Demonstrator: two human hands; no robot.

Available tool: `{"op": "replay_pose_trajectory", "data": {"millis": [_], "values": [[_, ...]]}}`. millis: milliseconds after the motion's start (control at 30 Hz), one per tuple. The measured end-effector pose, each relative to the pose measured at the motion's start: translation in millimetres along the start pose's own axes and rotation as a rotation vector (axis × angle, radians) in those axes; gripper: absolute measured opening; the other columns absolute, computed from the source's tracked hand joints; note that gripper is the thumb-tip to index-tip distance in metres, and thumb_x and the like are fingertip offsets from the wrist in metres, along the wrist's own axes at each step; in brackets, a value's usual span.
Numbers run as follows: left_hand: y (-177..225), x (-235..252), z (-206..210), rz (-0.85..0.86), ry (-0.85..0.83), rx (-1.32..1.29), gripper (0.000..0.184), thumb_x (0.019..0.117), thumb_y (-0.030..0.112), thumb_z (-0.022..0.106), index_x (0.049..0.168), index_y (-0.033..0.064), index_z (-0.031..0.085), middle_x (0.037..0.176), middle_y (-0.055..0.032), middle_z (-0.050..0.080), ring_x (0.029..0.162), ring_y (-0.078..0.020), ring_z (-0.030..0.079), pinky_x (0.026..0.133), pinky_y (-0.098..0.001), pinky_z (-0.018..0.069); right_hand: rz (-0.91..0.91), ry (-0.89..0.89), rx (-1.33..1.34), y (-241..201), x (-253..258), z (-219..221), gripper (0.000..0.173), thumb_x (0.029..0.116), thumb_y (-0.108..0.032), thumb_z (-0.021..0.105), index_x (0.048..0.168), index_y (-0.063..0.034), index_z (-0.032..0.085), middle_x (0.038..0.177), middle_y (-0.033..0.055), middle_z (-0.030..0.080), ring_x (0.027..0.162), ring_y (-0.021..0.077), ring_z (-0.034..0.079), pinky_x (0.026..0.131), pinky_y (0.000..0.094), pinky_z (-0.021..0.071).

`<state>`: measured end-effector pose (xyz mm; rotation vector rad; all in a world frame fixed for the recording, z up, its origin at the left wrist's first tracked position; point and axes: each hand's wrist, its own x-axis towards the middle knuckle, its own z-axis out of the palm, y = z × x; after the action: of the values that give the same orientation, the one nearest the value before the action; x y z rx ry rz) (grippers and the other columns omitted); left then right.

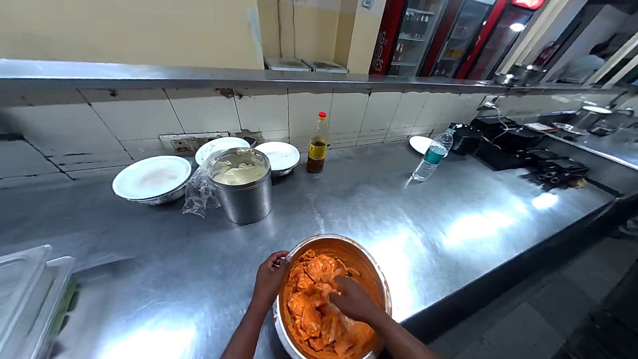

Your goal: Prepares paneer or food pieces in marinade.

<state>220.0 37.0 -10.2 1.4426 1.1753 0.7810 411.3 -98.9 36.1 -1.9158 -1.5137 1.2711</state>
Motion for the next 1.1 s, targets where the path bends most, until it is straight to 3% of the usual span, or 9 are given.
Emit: {"op": "replay_pose_trajectory", "data": {"millis": [67,133,233,467,633,800,900,1000,1100], "values": [[-1.7,-2.4,1.6,-0.007,0.020,-0.022,0.022,0.1019,0.014,0.062,0.119,0.0001,0.067,0.094,-0.0078,0.067,0.077,-0.0101,0.062,0.073,-0.0269,0.0523,0.131,0.147,0.340,-7.6,4.2,9.1,0.040,0.1050,-0.020,0.053,0.133,0.0087,0.055,0.130,0.0267,0.059,0.120,0.0330,0.058,0.103,0.0476,0.0466],[-2.4,-4.0,1.9,-0.018,0.046,-0.051,0.023,0.1036,0.015,0.060,0.119,-0.0002,0.067,0.098,-0.0095,0.068,0.080,-0.0115,0.062,0.076,-0.0285,0.0522,0.335,0.080,0.576,-2.1,16.2,22.2,0.050,0.1104,-0.028,0.046,0.148,0.0035,0.043,0.151,0.0249,0.046,0.140,0.0339,0.046,0.115,0.0510,0.0392],[-3.4,-17.3,-3.7,-0.035,0.100,-0.070,0.027,0.1054,0.017,0.056,0.123,-0.0015,0.065,0.103,-0.0117,0.067,0.085,-0.0140,0.063,0.079,-0.0319,0.0527,0.399,0.093,0.734,-7.9,20.7,20.1,0.049,0.1123,-0.030,0.040,0.150,0.0010,0.041,0.157,0.0225,0.040,0.145,0.0328,0.040,0.117,0.0513,0.0364],[-8.8,-77.6,9.4,-0.150,0.201,-0.138,0.032,0.1073,0.016,0.051,0.129,-0.0063,0.058,0.109,-0.0180,0.066,0.096,-0.0187,0.064,0.088,-0.0360,0.0526,0.320,0.109,0.778,-6.9,9.8,6.9,0.047,0.1120,-0.027,0.042,0.149,0.0011,0.042,0.149,0.0209,0.048,0.135,0.0287,0.050,0.111,0.0463,0.0439],[-9.4,-78.4,23.8,-0.119,0.287,-0.220,0.027,0.1078,0.011,0.046,0.123,-0.0081,0.057,0.097,-0.0150,0.064,0.085,-0.0151,0.063,0.081,-0.0319,0.0544,0.314,-0.204,0.230,24.6,8.2,19.6,0.045,0.1059,-0.027,0.053,0.137,0.0049,0.055,0.133,0.0264,0.059,0.124,0.0355,0.057,0.106,0.0553,0.0438],[-9.2,-64.7,25.2,-0.111,0.273,-0.260,0.024,0.1073,0.010,0.047,0.119,-0.0070,0.059,0.092,-0.0118,0.063,0.081,-0.0125,0.063,0.077,-0.0295,0.0542,0.251,-0.152,0.411,-1.1,4.8,22.5,0.055,0.1085,-0.030,0.049,0.151,0.0032,0.041,0.150,0.0255,0.047,0.139,0.0341,0.047,0.116,0.0521,0.0380],[-8.3,-59.8,21.9,-0.102,0.245,-0.254,0.022,0.1067,0.009,0.049,0.116,-0.0067,0.060,0.089,-0.0102,0.063,0.078,-0.0114,0.062,0.074,-0.0277,0.0537,0.218,-0.167,0.371,4.6,11.5,40.3,0.045,0.1062,-0.024,0.053,0.140,0.0050,0.051,0.136,0.0255,0.057,0.125,0.0331,0.056,0.106,0.0517,0.0442],[-9.1,-55.9,21.0,-0.105,0.245,-0.269,0.021,0.1067,0.010,0.049,0.116,-0.0061,0.060,0.090,-0.0105,0.063,0.079,-0.0120,0.062,0.074,-0.0284,0.0536,0.169,-0.087,0.584,-12.0,8.1,31.9,0.046,0.1085,-0.021,0.048,0.147,0.0034,0.044,0.143,0.0218,0.052,0.130,0.0270,0.054,0.110,0.0447,0.0438],[-7.3,-57.5,22.1,-0.121,0.240,-0.255,0.021,0.1064,0.010,0.051,0.116,-0.0056,0.061,0.089,-0.0102,0.064,0.077,-0.0109,0.063,0.073,-0.0275,0.0539,0.202,-0.061,0.610,-1.4,21.2,45.4,0.048,0.1052,-0.017,0.054,0.148,0.0026,0.044,0.145,0.0226,0.052,0.132,0.0292,0.053,0.110,0.0470,0.0441]]}}
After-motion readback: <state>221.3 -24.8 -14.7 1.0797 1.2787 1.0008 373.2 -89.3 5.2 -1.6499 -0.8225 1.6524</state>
